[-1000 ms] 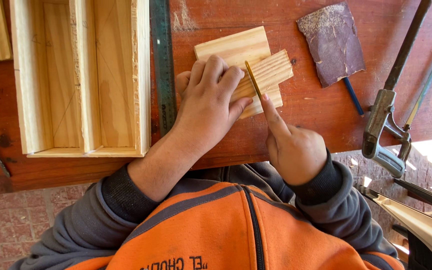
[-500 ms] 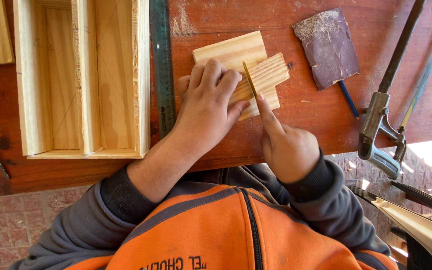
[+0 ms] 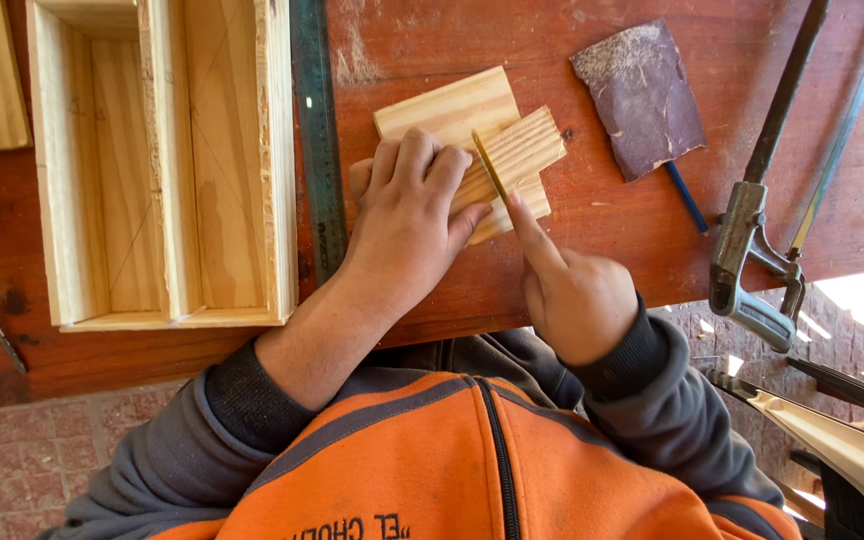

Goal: The person sands a small wooden block with sandpaper, then uses a small saw to cut along a marked line on the block. The person continues to sand the cut edges and surfaces of the block.

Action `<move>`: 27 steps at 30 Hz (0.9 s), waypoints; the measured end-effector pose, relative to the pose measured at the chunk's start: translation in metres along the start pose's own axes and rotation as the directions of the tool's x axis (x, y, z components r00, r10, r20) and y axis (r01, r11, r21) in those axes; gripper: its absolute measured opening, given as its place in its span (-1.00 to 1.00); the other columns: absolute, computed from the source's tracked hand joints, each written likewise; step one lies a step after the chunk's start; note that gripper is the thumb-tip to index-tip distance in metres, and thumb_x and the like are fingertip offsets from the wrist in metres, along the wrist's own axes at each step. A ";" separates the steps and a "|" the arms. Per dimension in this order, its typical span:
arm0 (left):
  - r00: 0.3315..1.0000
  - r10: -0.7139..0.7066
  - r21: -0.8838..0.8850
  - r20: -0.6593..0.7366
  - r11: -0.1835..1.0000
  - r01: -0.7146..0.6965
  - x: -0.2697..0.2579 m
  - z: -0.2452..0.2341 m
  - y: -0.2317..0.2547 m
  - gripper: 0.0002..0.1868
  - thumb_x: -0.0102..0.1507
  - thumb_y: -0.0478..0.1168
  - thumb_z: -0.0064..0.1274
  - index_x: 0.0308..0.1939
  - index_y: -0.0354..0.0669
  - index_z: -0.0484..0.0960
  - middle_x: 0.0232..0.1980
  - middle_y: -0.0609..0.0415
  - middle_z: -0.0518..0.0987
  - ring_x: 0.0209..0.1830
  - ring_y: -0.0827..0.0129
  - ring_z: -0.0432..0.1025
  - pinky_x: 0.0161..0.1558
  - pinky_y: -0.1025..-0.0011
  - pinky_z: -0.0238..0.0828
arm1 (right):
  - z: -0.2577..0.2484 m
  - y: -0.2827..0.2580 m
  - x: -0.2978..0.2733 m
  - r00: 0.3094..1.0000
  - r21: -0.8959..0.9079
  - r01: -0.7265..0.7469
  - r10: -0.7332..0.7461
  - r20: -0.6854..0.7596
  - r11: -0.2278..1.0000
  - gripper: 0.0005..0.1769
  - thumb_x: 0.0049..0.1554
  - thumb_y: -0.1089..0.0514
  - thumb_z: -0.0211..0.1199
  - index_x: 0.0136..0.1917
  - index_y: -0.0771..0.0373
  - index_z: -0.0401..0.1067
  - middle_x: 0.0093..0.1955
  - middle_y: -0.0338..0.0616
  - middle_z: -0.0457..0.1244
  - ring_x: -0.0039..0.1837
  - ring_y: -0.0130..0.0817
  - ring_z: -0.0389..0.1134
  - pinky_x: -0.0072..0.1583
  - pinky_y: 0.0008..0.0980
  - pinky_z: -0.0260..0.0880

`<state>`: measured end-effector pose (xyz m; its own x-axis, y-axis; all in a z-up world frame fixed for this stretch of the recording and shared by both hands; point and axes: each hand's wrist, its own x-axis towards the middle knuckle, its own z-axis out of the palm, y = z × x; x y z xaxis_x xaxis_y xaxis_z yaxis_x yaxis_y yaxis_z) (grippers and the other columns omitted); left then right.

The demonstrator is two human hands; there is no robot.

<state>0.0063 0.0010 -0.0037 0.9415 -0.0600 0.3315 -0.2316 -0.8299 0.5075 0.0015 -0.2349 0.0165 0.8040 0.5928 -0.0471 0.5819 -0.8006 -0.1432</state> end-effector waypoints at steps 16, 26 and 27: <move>0.997 -0.017 -0.033 -0.073 0.999 0.014 -0.005 0.012 -0.004 -0.35 0.11 0.05 0.50 0.17 0.01 0.53 0.06 0.08 0.38 0.07 0.04 0.38 0.03 0.12 0.20 | -0.028 0.006 -0.017 0.994 0.240 0.013 0.014 -0.109 0.971 -0.22 0.22 0.15 0.12 0.71 -0.03 0.30 -0.51 0.10 0.31 -0.40 0.19 0.42 -0.31 0.23 0.34; 0.875 0.234 -0.032 -0.424 0.962 -0.272 -0.001 0.002 0.009 -0.94 0.47 -0.26 0.11 -0.04 -0.03 0.69 -0.05 0.09 0.46 -0.17 0.16 0.41 -0.06 0.24 0.28 | -0.049 -0.006 0.003 0.929 0.445 0.200 -0.024 -0.369 0.873 -0.30 0.30 0.31 0.03 0.70 0.43 0.23 -0.37 0.15 0.31 -0.36 0.15 0.42 -0.27 -0.05 0.43; 0.890 0.199 -0.096 -0.410 0.961 -0.259 0.001 0.000 0.010 -0.92 0.49 -0.27 0.09 -0.03 -0.06 0.70 -0.03 0.08 0.50 -0.14 0.17 0.44 -0.05 0.25 0.30 | -0.047 -0.006 0.002 0.926 0.454 0.215 -0.033 -0.377 0.865 -0.30 0.30 0.33 0.03 0.69 0.47 0.22 -0.37 0.14 0.30 -0.35 0.13 0.43 -0.28 -0.07 0.42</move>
<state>0.0043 -0.0075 0.0021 0.6916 0.0085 0.7223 -0.4904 -0.7286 0.4781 0.0056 -0.2328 0.0641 0.7714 0.5419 0.3336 0.6206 -0.5247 -0.5827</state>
